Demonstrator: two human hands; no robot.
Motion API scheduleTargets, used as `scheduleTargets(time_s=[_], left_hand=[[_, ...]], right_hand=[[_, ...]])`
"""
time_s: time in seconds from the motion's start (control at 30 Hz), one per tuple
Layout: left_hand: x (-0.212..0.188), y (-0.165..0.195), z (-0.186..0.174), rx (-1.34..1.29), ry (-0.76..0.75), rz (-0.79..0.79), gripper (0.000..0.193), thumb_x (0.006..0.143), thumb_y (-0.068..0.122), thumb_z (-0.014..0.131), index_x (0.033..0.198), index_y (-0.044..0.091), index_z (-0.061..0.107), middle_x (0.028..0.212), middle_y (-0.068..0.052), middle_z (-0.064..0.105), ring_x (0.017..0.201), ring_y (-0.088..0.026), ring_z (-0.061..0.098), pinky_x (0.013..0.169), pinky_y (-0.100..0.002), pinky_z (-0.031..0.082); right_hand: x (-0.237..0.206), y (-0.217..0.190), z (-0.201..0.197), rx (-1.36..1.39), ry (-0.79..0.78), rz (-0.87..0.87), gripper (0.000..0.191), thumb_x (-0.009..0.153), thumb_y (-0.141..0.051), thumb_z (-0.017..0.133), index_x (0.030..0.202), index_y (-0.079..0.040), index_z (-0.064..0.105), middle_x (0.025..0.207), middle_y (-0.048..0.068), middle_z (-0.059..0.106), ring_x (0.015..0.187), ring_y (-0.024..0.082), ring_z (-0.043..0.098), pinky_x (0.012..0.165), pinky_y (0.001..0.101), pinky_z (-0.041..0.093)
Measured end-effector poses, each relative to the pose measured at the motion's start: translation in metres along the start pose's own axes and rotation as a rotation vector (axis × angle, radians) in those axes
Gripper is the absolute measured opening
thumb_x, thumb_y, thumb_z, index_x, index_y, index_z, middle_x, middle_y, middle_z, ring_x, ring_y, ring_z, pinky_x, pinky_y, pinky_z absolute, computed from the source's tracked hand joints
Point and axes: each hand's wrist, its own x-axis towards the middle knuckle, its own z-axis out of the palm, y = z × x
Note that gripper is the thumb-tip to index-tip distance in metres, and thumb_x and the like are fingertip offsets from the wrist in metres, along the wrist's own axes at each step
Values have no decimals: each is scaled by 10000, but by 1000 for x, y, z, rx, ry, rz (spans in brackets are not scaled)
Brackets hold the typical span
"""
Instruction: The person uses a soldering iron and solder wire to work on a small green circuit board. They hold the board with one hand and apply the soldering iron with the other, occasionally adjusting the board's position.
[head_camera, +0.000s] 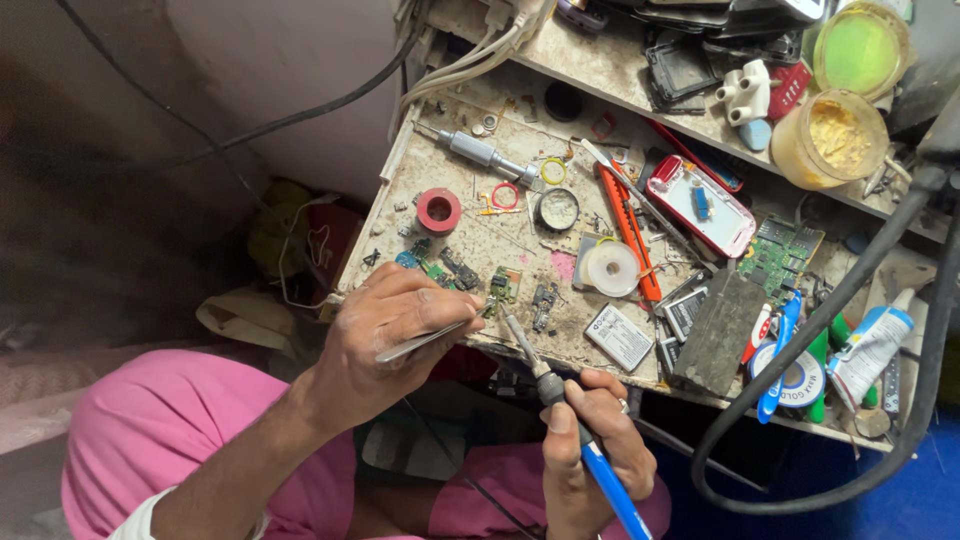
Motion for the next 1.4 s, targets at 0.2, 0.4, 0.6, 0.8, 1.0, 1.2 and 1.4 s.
scheduleTargets(time_s=[0.2, 0.4, 0.6, 0.8, 1.0, 1.2, 1.4], left_hand=[[0, 1, -2, -1, 5, -3, 291, 861, 40, 834, 1090, 88, 660, 1010, -15, 752, 871, -189, 702, 756, -351, 506], [0, 1, -2, -5, 5, -5, 286, 861, 46, 834, 1079, 90, 656, 1004, -9, 750, 866, -187, 701, 751, -352, 503], [0, 2, -2, 1, 2, -7, 274, 873, 54, 833, 1078, 90, 654, 998, -2, 751, 855, -175, 700, 744, -347, 498], [0, 2, -1, 3, 10, -2, 273, 871, 61, 832, 1076, 87, 653, 1008, -8, 749, 863, -184, 697, 753, -350, 504], [-2, 2, -2, 3, 13, -4, 267, 871, 56, 831, 1072, 86, 659, 1011, -11, 752, 865, -186, 699, 749, -349, 505], [-3, 4, -1, -1, 14, -1, 262, 877, 51, 829, 1068, 84, 653, 1004, -13, 751, 853, -187, 697, 745, -349, 503], [-5, 8, -1, 4, 13, -4, 261, 878, 46, 828, 1068, 88, 655, 970, -6, 744, 839, -182, 692, 738, -351, 497]], right_hand=[[-1, -2, 1, -35, 0, 14, 152, 903, -78, 681, 994, 44, 681, 696, 83, 687, 705, 149, 669, 1048, 398, 546], [1, -4, 2, -50, -11, 1, 157, 900, -80, 679, 999, 42, 681, 694, 75, 691, 704, 143, 673, 1041, 388, 546], [1, -5, 2, -78, -17, 14, 153, 890, -72, 681, 995, 40, 686, 690, 75, 691, 707, 149, 674, 1038, 384, 541], [4, -8, 3, -70, -33, 15, 136, 882, -51, 680, 985, 38, 686, 688, 67, 686, 672, 132, 661, 1037, 385, 541], [8, -14, 2, -74, -58, 0, 95, 869, -26, 683, 948, 27, 683, 673, 46, 660, 642, 114, 637, 1020, 383, 552], [8, -17, 1, -110, -68, -14, 64, 869, -25, 683, 915, 15, 663, 668, 35, 645, 636, 107, 636, 1006, 379, 568], [0, -16, -3, -66, -23, 52, 120, 888, -35, 677, 978, 44, 687, 680, 64, 666, 718, 142, 649, 1043, 379, 544]])
